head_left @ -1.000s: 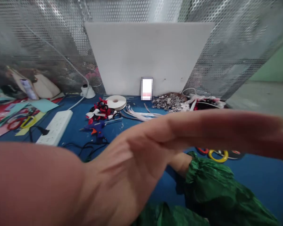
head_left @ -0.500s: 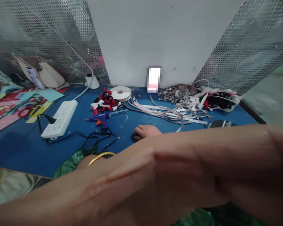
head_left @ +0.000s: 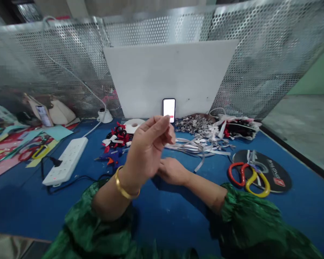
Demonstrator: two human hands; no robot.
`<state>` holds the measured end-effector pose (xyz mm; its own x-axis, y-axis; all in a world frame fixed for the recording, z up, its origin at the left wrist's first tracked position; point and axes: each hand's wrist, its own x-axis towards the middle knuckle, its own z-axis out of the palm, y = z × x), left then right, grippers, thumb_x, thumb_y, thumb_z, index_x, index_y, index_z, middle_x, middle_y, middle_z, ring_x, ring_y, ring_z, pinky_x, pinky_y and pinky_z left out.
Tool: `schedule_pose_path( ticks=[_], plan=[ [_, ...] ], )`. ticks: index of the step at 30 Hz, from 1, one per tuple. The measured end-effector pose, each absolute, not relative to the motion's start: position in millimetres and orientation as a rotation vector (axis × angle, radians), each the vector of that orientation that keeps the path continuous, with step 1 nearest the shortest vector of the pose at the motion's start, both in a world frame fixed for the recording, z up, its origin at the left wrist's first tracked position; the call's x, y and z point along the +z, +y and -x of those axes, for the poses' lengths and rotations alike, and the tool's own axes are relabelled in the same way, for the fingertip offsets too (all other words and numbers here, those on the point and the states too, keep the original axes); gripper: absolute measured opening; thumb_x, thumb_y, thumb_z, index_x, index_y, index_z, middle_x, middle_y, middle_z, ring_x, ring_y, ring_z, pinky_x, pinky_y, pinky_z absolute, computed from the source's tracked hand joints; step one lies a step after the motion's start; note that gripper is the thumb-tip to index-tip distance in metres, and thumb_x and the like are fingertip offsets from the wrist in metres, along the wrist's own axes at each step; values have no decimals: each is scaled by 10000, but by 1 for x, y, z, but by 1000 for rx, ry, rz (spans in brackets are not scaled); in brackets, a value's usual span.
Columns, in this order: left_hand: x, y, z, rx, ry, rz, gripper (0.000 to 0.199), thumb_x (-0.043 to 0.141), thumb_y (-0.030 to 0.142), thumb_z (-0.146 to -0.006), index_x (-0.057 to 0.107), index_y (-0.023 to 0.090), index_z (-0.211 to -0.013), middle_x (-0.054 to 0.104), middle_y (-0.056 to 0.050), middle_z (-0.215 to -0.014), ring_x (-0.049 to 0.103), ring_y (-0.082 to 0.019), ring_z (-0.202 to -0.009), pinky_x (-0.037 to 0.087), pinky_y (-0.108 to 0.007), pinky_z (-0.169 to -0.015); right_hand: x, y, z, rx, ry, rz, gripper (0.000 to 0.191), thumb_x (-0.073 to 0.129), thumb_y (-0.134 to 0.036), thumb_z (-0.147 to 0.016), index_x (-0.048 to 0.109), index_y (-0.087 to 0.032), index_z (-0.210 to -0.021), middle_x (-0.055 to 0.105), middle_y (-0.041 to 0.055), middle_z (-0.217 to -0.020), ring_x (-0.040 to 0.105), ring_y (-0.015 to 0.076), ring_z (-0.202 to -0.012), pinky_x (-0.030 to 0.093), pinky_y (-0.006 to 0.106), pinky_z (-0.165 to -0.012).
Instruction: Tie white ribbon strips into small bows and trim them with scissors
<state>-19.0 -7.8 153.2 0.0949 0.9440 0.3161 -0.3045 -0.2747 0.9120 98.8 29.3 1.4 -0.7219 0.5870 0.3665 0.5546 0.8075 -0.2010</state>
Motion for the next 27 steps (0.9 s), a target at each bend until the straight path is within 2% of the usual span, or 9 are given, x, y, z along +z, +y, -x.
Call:
schedule_pose_path(
  ticks=[2,4,5,8,13,18,23,25,27],
  plan=[
    [127,35,19,1489,939,-1348,315,651,498,-771,617,199,-680,573,5,-612,533,-95,-576,432,-207,-556,2,42,-106,43,-2591,883,142,529,-279,-919,625,-175,-909,637,38,-851,583,151,-731,436,283,-683],
    [92,74,24,1374,1310,-1594,354,541,472,-851,607,175,-669,582,-10,-599,519,-105,-556,429,-226,-559,4,54,-116,-58,-2560,994,170,475,-254,-937,618,-170,-900,633,53,-839,565,161,-736,378,289,-681],
    [75,88,27,1247,1511,-1792,382,467,452,-891,626,172,-685,612,-25,-626,549,-120,-588,449,-243,-593,6,60,-122,-112,-2533,1067,185,456,-250,-944,617,-169,-901,632,59,-844,559,168,-749,358,295,-693],
    [36,109,34,1126,1610,-1953,235,529,317,-852,704,175,-784,703,-63,-788,619,-185,-757,470,-315,-742,9,79,-143,-259,-2364,1356,164,476,-242,-924,622,-167,-918,628,81,-890,551,197,-800,323,310,-717],
    [8,106,32,924,1544,-2217,194,585,182,-779,740,202,-893,718,-65,-994,591,-224,-1024,406,-356,-971,6,103,-176,-408,-2171,1671,195,526,-276,-888,656,-161,-976,629,123,-958,543,253,-915,300,332,-759],
    [-4,108,28,823,1519,-2296,179,617,196,-769,740,191,-899,721,-69,-978,606,-230,-1002,418,-368,-973,0,109,-187,-402,-2197,1724,237,489,-257,-902,679,-177,-786,658,102,-834,555,240,-865,280,345,-760],
    [19,105,27,1042,1575,-2228,364,565,282,-859,627,177,-1201,620,-99,-1258,526,-220,-1195,361,-360,-1050,21,107,-185,-322,-2192,1549,214,471,-234,-920,677,-187,-891,695,71,-858,596,198,-824,315,307,-732],
    [37,100,24,1225,1401,-2163,369,571,344,-864,630,190,-1193,620,-92,-1260,517,-211,-1209,349,-343,-1053,37,102,-184,-242,-2242,1421,200,476,-238,-923,672,-201,-921,708,47,-863,614,183,-782,340,285,-695],
    [53,93,20,1197,1198,-2070,346,586,410,-848,679,189,-1096,672,-85,-1157,572,-212,-1115,405,-321,-967,55,93,-183,-182,-2261,1328,189,487,-232,-915,674,-209,-938,713,38,-871,629,185,-776,360,274,-662]
  ],
)
